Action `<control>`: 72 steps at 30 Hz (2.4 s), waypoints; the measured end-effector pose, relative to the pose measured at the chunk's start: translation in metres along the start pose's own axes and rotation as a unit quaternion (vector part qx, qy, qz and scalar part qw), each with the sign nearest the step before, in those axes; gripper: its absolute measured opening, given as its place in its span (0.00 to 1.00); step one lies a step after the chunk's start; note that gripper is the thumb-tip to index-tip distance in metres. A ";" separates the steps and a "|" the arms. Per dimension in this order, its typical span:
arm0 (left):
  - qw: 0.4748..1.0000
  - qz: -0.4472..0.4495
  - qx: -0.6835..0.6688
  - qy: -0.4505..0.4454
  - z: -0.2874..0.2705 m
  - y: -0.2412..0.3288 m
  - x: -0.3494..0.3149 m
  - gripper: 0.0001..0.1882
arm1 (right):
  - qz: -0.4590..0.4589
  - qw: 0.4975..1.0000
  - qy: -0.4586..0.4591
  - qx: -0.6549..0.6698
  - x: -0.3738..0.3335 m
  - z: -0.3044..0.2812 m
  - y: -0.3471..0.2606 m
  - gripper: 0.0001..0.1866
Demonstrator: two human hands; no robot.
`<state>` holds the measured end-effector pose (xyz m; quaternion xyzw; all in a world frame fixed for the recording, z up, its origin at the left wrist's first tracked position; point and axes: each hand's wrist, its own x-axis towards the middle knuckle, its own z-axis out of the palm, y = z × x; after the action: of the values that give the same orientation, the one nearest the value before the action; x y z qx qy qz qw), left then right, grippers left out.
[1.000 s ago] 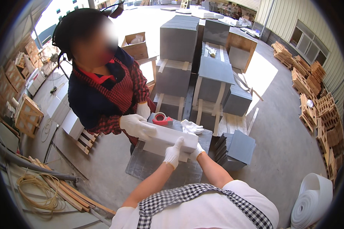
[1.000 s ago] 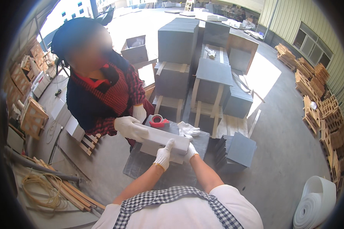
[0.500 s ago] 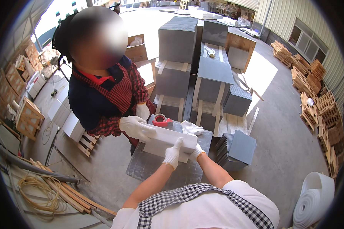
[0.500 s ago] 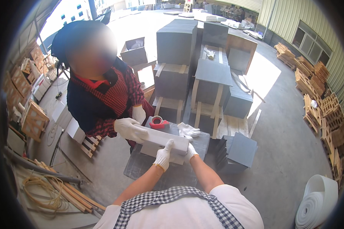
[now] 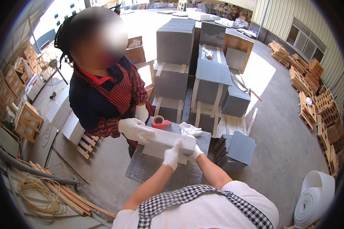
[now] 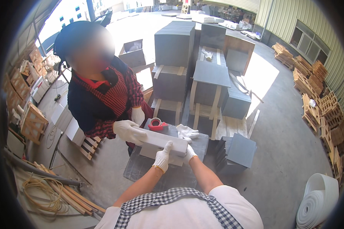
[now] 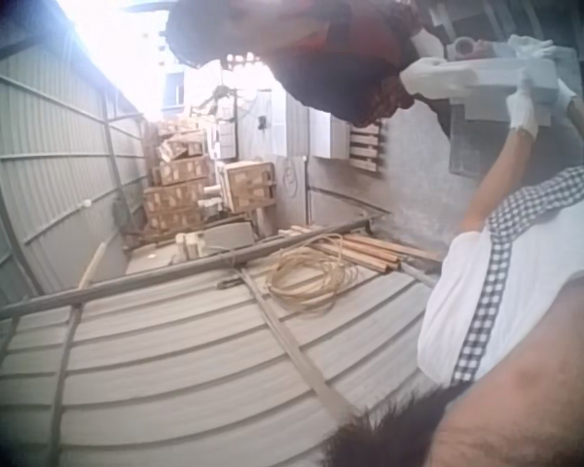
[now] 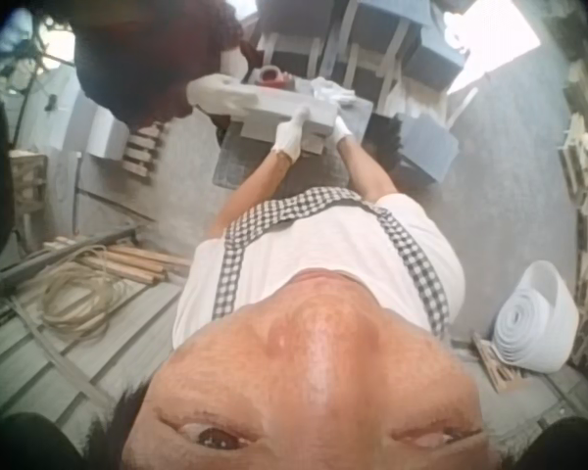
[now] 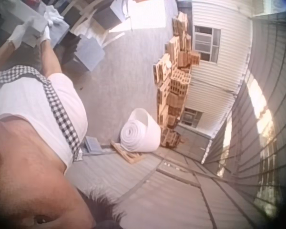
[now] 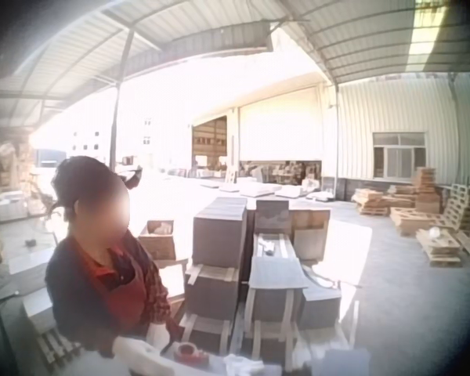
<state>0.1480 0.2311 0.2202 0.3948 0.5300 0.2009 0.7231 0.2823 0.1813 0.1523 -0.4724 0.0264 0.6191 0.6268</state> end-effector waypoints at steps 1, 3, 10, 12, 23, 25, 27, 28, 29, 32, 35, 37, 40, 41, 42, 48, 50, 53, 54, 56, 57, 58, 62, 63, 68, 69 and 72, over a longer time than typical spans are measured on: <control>1.000 0.002 0.004 0.000 0.000 -0.001 0.001 0.47 | -0.001 1.000 -0.002 -0.002 -0.002 0.001 0.000 0.27; 1.000 -0.005 0.011 0.001 -0.001 -0.003 0.004 0.48 | -0.003 1.000 -0.004 -0.006 -0.004 0.002 -0.001 0.27; 1.000 -0.005 0.012 -0.009 -0.001 0.002 -0.001 0.48 | -0.008 1.000 -0.010 -0.013 -0.008 0.004 -0.003 0.27; 1.000 -0.002 0.012 -0.006 0.000 0.002 -0.001 0.48 | -0.010 1.000 -0.013 -0.015 -0.008 0.005 -0.004 0.27; 1.000 -0.005 0.017 0.002 0.000 0.000 0.004 0.48 | -0.018 0.999 -0.028 -0.026 -0.008 0.009 -0.006 0.27; 1.000 -0.008 0.012 0.000 0.001 0.002 0.002 0.47 | -0.020 0.999 -0.029 -0.027 -0.009 0.009 -0.007 0.27; 1.000 -0.001 0.011 0.000 0.002 0.007 -0.004 0.47 | -0.021 0.999 -0.029 -0.028 -0.011 0.009 -0.007 0.27; 1.000 0.003 0.011 0.001 0.002 0.009 -0.006 0.47 | -0.022 0.999 -0.030 -0.028 -0.010 0.008 -0.008 0.27; 1.000 0.003 0.012 0.000 0.002 0.009 -0.007 0.46 | -0.022 0.999 -0.030 -0.029 -0.011 0.008 -0.007 0.27; 1.000 0.001 0.013 0.001 0.002 0.010 -0.006 0.46 | -0.025 0.999 -0.035 -0.032 -0.011 0.009 -0.007 0.27; 1.000 0.000 0.005 -0.001 0.001 0.006 -0.001 0.45 | -0.029 0.998 -0.040 -0.033 -0.011 0.009 -0.007 0.27; 1.000 -0.001 -0.006 -0.005 0.002 0.004 0.001 0.44 | -0.036 0.998 -0.044 -0.034 -0.009 0.008 -0.006 0.27; 1.000 0.005 0.001 -0.001 0.004 0.008 -0.004 0.42 | -0.053 0.996 -0.052 -0.053 0.001 -0.001 -0.002 0.28; 1.000 0.005 0.001 -0.001 0.004 0.008 -0.003 0.42 | -0.053 0.996 -0.052 -0.051 0.002 -0.001 -0.001 0.28; 1.000 0.004 0.001 -0.003 0.004 0.008 -0.003 0.42 | -0.045 0.997 -0.048 -0.038 0.003 -0.002 -0.001 0.28; 1.000 0.002 -0.007 0.002 0.004 0.007 0.001 0.42 | -0.009 0.999 -0.027 -0.030 -0.021 0.019 -0.015 0.27; 1.000 -0.001 -0.003 0.002 0.004 0.007 0.001 0.43 | -0.003 0.999 -0.016 -0.034 -0.030 0.029 -0.019 0.26; 1.000 0.005 -0.001 0.002 0.005 0.008 0.001 0.44 | -0.004 0.999 -0.012 -0.033 -0.027 0.025 -0.018 0.26; 1.000 0.016 -0.008 0.002 0.006 0.008 0.002 0.44 | -0.007 0.999 -0.011 -0.032 -0.026 0.024 -0.017 0.26; 1.000 0.020 -0.007 0.005 0.007 0.008 0.002 0.45 | -0.009 0.999 -0.012 -0.031 -0.023 0.021 -0.016 0.26; 1.000 0.012 0.000 0.008 0.007 0.010 0.003 0.45 | -0.010 0.999 -0.013 -0.030 -0.022 0.020 -0.016 0.26; 1.000 0.005 0.007 0.011 0.008 0.011 0.004 0.45 | -0.012 0.999 -0.013 -0.030 -0.021 0.019 -0.017 0.26; 1.000 0.013 -0.007 0.006 0.010 0.015 0.001 0.46 | -0.016 0.999 -0.019 -0.031 -0.015 0.018 -0.020 0.25; 1.000 0.007 -0.009 0.003 0.010 0.017 -0.001 0.46 | -0.019 0.999 -0.021 -0.030 -0.013 0.019 -0.020 0.25; 1.000 -0.007 0.010 0.025 0.007 0.013 0.003 0.48 | -0.034 0.998 -0.030 -0.034 0.003 0.018 -0.018 0.25; 0.999 -0.008 0.021 0.027 0.009 0.014 0.004 0.48 | -0.041 0.998 -0.030 -0.031 0.005 0.017 -0.020 0.25; 0.999 -0.015 0.039 0.005 0.005 0.019 0.000 0.54 | -0.056 0.998 -0.032 -0.028 0.012 0.017 -0.021 0.25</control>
<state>0.1548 0.2410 0.2356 0.4137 0.5468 0.1714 0.7075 0.2927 0.2053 0.1660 -0.4706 -0.0377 0.5981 0.6476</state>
